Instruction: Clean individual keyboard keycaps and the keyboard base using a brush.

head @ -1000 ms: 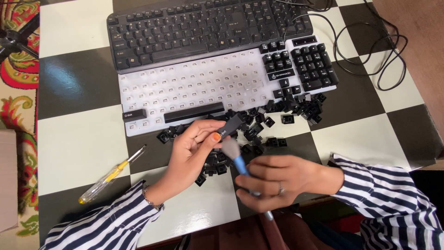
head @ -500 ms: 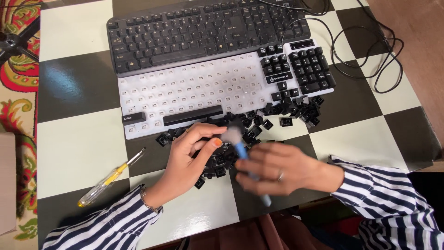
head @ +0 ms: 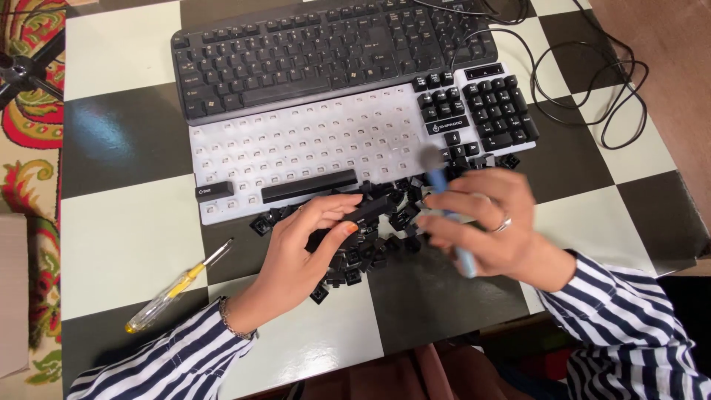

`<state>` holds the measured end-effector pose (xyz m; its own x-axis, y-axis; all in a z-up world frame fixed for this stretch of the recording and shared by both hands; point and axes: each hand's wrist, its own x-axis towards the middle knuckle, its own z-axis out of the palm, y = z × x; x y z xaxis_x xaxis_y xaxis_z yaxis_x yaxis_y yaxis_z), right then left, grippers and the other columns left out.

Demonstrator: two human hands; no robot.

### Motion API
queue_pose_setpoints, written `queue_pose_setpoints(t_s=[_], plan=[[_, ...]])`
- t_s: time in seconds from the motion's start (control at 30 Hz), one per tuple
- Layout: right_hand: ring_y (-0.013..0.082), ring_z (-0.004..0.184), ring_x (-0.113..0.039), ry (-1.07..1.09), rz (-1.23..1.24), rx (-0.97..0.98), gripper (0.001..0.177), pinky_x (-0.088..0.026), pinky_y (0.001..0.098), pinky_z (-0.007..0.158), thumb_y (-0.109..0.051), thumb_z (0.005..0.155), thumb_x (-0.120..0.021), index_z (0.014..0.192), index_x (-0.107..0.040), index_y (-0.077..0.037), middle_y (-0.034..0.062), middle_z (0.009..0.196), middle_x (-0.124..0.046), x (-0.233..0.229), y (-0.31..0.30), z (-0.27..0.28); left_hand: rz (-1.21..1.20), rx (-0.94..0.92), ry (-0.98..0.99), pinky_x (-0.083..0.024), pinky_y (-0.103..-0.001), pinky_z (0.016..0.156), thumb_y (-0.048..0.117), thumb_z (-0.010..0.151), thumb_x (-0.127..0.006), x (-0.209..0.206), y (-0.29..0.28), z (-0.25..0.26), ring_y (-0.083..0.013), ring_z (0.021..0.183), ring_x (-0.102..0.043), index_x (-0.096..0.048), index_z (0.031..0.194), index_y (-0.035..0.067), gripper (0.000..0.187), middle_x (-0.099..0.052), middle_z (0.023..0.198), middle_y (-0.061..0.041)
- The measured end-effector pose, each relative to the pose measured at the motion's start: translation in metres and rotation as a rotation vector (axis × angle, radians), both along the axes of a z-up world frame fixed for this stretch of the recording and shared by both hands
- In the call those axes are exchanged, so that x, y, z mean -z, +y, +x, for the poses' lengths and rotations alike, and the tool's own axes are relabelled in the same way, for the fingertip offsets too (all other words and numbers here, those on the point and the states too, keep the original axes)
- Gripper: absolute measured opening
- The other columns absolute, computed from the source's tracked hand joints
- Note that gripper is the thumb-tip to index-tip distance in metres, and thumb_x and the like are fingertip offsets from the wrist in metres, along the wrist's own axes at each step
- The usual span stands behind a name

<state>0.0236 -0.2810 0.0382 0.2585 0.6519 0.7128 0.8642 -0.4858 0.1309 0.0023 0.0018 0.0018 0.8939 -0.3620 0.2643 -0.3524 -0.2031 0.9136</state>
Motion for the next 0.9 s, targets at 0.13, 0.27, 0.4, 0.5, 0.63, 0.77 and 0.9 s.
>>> queue_pose_setpoints(t_s=[0.13, 0.27, 0.4, 0.5, 0.63, 0.77, 0.9], plan=[[0.0349, 0.101, -0.07, 0.144, 0.016, 0.03, 0.032, -0.06, 0.056, 0.09, -0.007, 0.08, -0.068, 0.111, -0.073, -0.012, 0.0043, 0.105, -0.063, 0.019, -0.019, -0.002, -0.084, 0.023, 0.101, -0.059, -0.031, 0.099, 0.003, 0.101, -0.064, -0.002, -0.001, 0.005, -0.0176, 0.11, -0.074, -0.061, 0.132, 0.0, 0.031, -0.074, 0.123, -0.011], [0.0183, 0.073, -0.063, 0.33, -0.042, 0.107, 0.044, -0.052, 0.0332, 0.059, -0.008, 0.078, -0.075, 0.121, -0.075, -0.016, 0.0068, 0.091, -0.061, 0.006, -0.007, 0.001, -0.105, 0.051, 0.22, -0.06, -0.03, 0.099, 0.005, 0.101, -0.061, -0.014, -0.003, 0.014, -0.0159, 0.108, -0.075, -0.056, 0.138, 0.001, 0.038, -0.076, 0.113, -0.011], [0.0147, 0.056, -0.06, 0.378, -0.138, 0.156, 0.045, -0.048, 0.0293, 0.047, -0.037, 0.081, -0.087, 0.12, -0.076, -0.017, 0.0058, 0.091, -0.066, -0.019, 0.004, 0.023, -0.08, 0.166, 0.248, -0.061, -0.029, 0.098, 0.005, 0.104, -0.057, -0.025, -0.011, 0.037, -0.0152, 0.106, -0.075, -0.051, 0.142, 0.002, 0.038, -0.076, 0.109, -0.01], [0.0139, 0.059, -0.063, 0.41, -0.165, 0.18, 0.032, -0.048, 0.0279, 0.048, -0.035, 0.088, -0.083, 0.115, -0.078, -0.019, 0.0033, 0.096, -0.069, -0.03, -0.002, 0.046, -0.121, 0.204, 0.305, -0.063, -0.03, 0.096, 0.007, 0.105, -0.055, -0.04, -0.025, 0.063, -0.0145, 0.108, -0.075, -0.05, 0.144, 0.004, 0.039, -0.075, 0.112, -0.009], [0.0165, 0.059, -0.061, 0.434, -0.13, 0.213, 0.031, -0.049, 0.0308, 0.053, -0.032, 0.089, -0.081, 0.115, -0.079, -0.014, 0.0055, 0.097, -0.066, -0.045, 0.001, 0.064, -0.162, 0.238, 0.332, -0.062, -0.031, 0.094, 0.007, 0.106, -0.053, -0.043, -0.031, 0.09, -0.0165, 0.109, -0.074, -0.049, 0.144, 0.004, 0.039, -0.073, 0.113, -0.011], [0.0196, 0.064, -0.064, 0.548, -0.189, 0.253, 0.03, -0.05, 0.0332, 0.054, -0.031, 0.087, -0.08, 0.11, -0.079, -0.012, 0.006, 0.101, -0.069, -0.031, -0.001, 0.072, -0.043, 0.192, 0.335, -0.061, -0.032, 0.092, 0.018, 0.105, -0.054, -0.034, -0.036, 0.09, -0.0179, 0.108, -0.075, -0.047, 0.145, 0.005, 0.043, -0.074, 0.115, -0.012], [0.0242, 0.07, -0.068, 0.606, -0.233, 0.293, 0.026, -0.052, 0.0355, 0.056, -0.028, 0.085, -0.079, 0.106, -0.079, -0.012, 0.0074, 0.104, -0.071, -0.016, -0.002, 0.08, 0.283, 0.103, -0.01, -0.051, -0.041, 0.1, 0.031, 0.102, -0.062, -0.034, -0.031, 0.069, -0.0266, 0.119, -0.066, -0.043, 0.147, 0.0, 0.059, -0.056, 0.144, -0.019]])
